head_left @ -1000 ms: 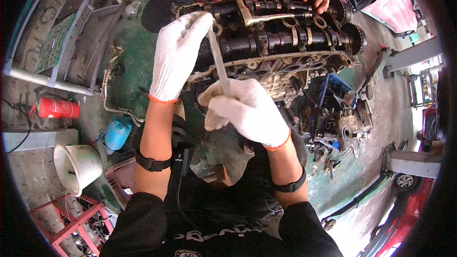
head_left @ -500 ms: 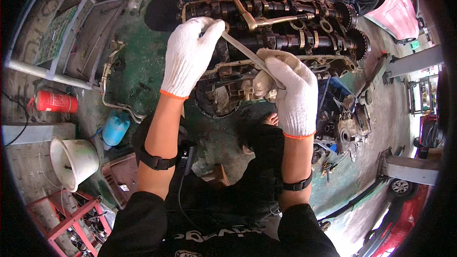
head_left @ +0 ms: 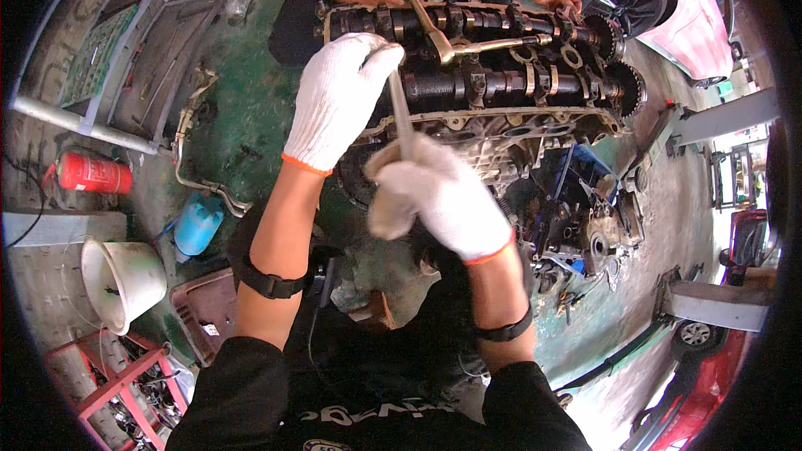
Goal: The person uses a wrench to tighten bolts on a disassembled engine block while another person works nearby. The camera wearer continues to adjust and tighten components on the engine throughout the clip.
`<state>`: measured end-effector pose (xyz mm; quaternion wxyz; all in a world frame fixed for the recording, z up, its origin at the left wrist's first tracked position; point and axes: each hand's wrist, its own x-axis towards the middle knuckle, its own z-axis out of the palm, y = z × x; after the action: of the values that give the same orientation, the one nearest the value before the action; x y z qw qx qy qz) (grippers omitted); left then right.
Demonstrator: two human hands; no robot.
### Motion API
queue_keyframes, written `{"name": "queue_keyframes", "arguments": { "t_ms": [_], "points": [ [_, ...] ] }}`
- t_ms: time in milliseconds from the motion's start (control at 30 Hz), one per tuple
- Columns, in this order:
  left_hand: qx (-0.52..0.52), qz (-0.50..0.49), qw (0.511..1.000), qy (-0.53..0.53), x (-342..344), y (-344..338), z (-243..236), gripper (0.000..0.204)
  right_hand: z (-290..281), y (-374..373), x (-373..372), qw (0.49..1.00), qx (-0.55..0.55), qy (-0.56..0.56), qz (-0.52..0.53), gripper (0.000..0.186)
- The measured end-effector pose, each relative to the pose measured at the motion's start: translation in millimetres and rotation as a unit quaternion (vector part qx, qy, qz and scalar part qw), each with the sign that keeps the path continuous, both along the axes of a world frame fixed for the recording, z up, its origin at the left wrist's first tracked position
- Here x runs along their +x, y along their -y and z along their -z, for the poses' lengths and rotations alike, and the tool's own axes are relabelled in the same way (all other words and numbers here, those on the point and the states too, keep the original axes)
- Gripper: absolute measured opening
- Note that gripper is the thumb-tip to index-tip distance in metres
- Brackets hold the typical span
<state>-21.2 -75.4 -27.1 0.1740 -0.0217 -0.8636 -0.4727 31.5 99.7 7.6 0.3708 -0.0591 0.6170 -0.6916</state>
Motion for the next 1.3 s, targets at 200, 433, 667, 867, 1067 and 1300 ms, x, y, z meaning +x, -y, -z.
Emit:
{"name": "queue_keyframes", "arguments": {
  "t_ms": [200,433,667,867,1067,1300],
  "points": [
    [0.032,0.020,0.999,0.022,-4,3,-1,0.037,38,51,20,0.994,-0.090,-0.050,0.022,0.030],
    [0.135,0.015,0.991,-0.015,9,10,-15,0.037,22,35,19,0.987,-0.120,-0.069,-0.085,0.019],
    [0.110,-0.004,0.994,0.013,20,16,-14,0.036,0,8,7,0.994,-0.029,-0.034,0.097,0.025],
    [0.071,0.008,0.997,-0.021,15,11,-6,0.033,-5,-11,-6,0.977,0.007,-0.051,0.209,0.029],
    [0.001,0.003,0.999,-0.048,8,6,2,0.033,-6,-19,-9,0.988,0.033,-0.050,0.143,0.034],
    [0.009,-0.013,0.999,-0.029,4,0,5,0.032,2,-25,-9,0.977,-0.052,-0.059,0.196,0.032]
  ]
}}
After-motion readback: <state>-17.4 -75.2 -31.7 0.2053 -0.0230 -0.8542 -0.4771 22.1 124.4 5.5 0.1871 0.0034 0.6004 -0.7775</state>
